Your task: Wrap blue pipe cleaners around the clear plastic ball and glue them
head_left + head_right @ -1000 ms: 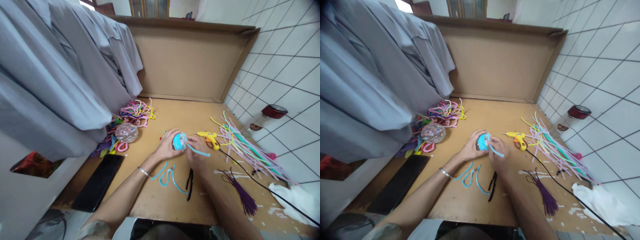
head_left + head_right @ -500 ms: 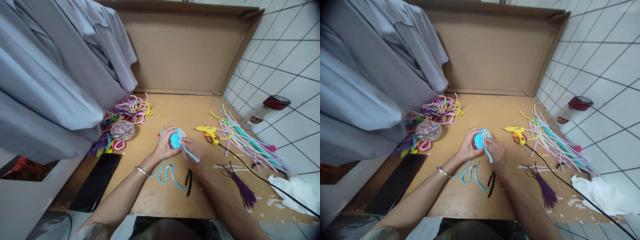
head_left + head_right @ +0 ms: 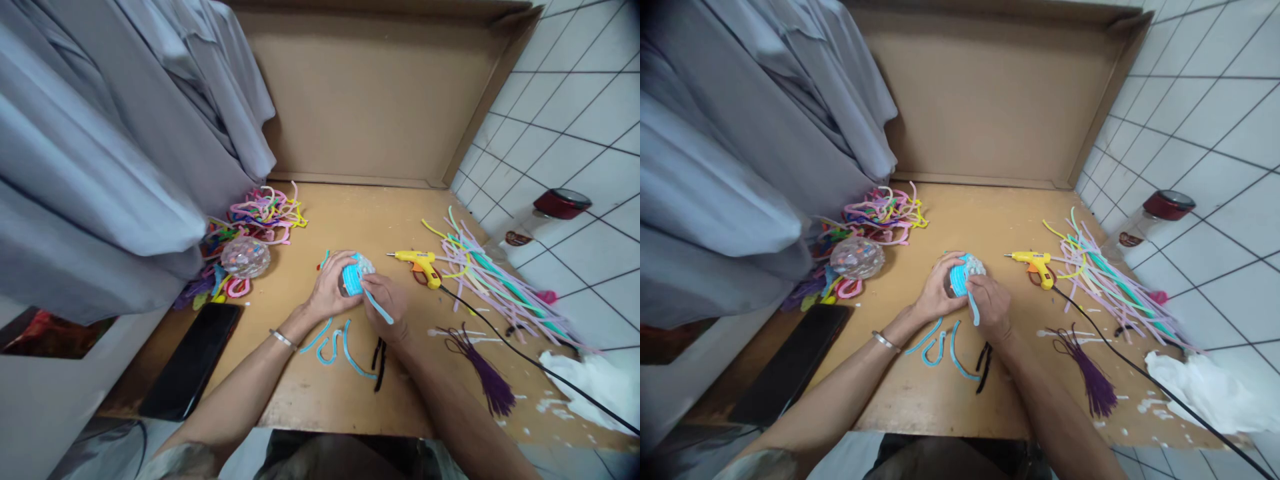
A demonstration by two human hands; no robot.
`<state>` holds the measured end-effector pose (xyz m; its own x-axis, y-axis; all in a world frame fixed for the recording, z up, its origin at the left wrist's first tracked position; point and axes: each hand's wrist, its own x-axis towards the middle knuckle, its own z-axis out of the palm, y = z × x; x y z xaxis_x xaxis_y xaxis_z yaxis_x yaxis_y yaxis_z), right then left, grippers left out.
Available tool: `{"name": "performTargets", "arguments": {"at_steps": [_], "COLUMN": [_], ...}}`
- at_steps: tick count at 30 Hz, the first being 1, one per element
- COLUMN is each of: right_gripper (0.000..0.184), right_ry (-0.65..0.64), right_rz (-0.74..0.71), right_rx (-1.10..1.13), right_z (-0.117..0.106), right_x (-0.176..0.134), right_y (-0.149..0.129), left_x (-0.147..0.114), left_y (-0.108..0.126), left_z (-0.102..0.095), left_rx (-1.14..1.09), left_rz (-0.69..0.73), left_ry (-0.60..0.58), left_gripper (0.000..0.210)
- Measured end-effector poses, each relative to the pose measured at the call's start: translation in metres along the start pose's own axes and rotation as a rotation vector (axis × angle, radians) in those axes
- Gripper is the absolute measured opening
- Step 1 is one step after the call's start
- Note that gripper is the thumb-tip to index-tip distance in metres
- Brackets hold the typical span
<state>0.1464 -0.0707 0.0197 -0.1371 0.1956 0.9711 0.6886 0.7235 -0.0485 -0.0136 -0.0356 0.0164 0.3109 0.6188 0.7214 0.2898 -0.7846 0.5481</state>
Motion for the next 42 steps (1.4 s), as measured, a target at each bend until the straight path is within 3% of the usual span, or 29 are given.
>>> {"name": "performTargets", "arguments": {"at_steps": [22,28,42], "right_gripper": [0.021,0.021,0.023], "right_ry": [-0.097,-0.131,-0.147], "right_rz": [0.001,-0.007,0.004], "right_rx": [0.012,0.007,0.049], "right_z": [-0.005,-0.008,-0.011], "right_x": [0.005,0.01,0.012], "right_y": [-0.002,-0.002,-0.001], "left_x": [-0.001,-0.006,-0.007], "left_y": [-0.001,-0.005,-0.002], "left_z": [0.001,0.0,-0.002], "left_rx": [0.012,0.026,0.097], "left_rz": [0.055,0.122,0.128], "left_ry": [0.008,-0.027,-0.065], "left_gripper": [0.057,0.048,0.046]}}
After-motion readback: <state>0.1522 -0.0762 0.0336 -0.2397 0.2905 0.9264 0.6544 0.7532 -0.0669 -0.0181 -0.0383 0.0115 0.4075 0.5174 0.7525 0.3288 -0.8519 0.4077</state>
